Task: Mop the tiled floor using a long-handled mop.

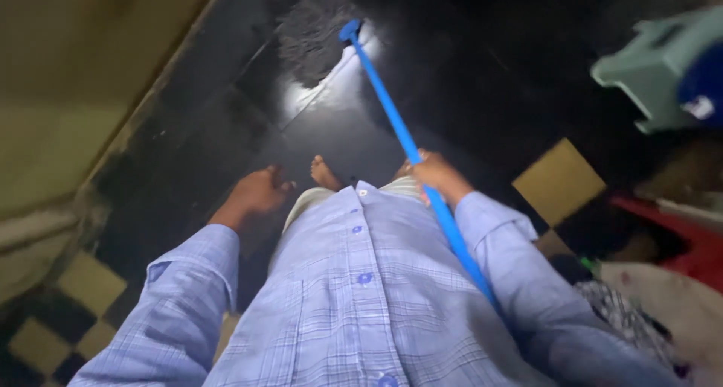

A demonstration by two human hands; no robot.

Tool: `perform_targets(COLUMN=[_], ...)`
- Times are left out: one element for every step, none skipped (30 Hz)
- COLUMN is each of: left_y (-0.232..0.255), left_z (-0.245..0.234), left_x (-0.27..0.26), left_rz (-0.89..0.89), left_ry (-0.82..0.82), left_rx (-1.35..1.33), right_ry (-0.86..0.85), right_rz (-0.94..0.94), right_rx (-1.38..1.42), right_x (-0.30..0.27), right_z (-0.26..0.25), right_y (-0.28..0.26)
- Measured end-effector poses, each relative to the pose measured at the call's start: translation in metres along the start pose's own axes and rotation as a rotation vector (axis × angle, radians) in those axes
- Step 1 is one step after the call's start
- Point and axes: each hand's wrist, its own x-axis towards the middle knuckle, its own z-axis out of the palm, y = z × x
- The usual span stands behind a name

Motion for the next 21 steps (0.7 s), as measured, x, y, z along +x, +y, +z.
perform_targets(left_y=[-0.001,0.000,0.000,-0.007,-0.013,-0.013,-0.019,-0.026,-0.034,-0.039,-0.044,-0.046,-0.042,-0.041,-0.038,-0.031,-0.024,-0.019,-0.022,-0.022,-0.022], left_z=[0.005,0.009,0.013,0.020,0.028,0.036,0.051,0.065,0.079,0.091,0.103,0.117,0.127,0.133,0.140,0.137,0.134,0.130,0.132,0.132,0.133], left_x=[-0.013,-0.024,-0.035,-0.045,-0.055,-0.064,-0.073,-0.081,-0.088,-0.095,-0.101,-0.108,-0.113,-0.115,-0.116,-0.117,-0.119,-0.116,-0.109,-0.097,-0.086], left_rz=[-0.034,-0.064,-0.094,-0.118,-0.174,-0.225,-0.244,-0.293,-0.341,-0.350,-0.375,-0.394,-0.397,-0.395,-0.392,-0.384,-0.373,-0.352,-0.334,-0.307,-0.280], left_ry=[0.013,0.032,0.052,0.064,0.061,0.059,0.071,0.053,0.035,0.037,0.015,-0.011,-0.011,-0.028,-0.044,-0.045,-0.036,-0.026,-0.025,0.010,0.045], left_rx=[-0.013,-0.054,-0.095,-0.109,-0.119,-0.129,-0.142,-0.153,-0.165,-0.174,-0.180,-0.185,-0.193,-0.201,-0.209,-0.204,-0.217,-0.229,-0.224,-0.228,-0.233], right_ry=[-0.032,-0.045,-0.058,-0.079,-0.069,-0.053,-0.068,-0.060,-0.052,-0.059,-0.059,-0.053,-0.055,-0.053,-0.050,-0.043,-0.044,-0.036,-0.018,-0.031,-0.045], right_rz=[-0.014,-0.015,-0.016,-0.028,0.053,0.133,0.120,0.134,0.148,0.144,0.146,0.150,0.150,0.155,0.161,0.163,0.167,0.171,0.172,0.155,0.138], right_rx=[-0.017,-0.045,-0.073,-0.091,-0.120,-0.148,-0.165,-0.183,-0.200,-0.211,-0.223,-0.233,-0.242,-0.240,-0.237,-0.232,-0.214,-0.195,-0.188,-0.153,-0.118], right_x=[0.011,0.022,0.033,0.032,0.031,0.027,0.037,0.047,0.057,0.058,0.059,0.058,0.055,0.053,0.051,0.046,0.040,0.033,0.029,0.028,0.027], right_z=[-0.007,-0.016,-0.022,-0.024,-0.026,-0.032,-0.037,-0.042,-0.046,-0.047,-0.049,-0.054,-0.055,-0.056,-0.057,-0.058,-0.058,-0.059,-0.059,-0.063,-0.066], right_y=[-0.010,-0.022,-0.035,-0.063,-0.092,-0.119,-0.123,-0.127,-0.131,-0.132,-0.132,-0.129,-0.127,-0.125,-0.122,-0.120,-0.118,-0.117,-0.109,-0.101,-0.094])
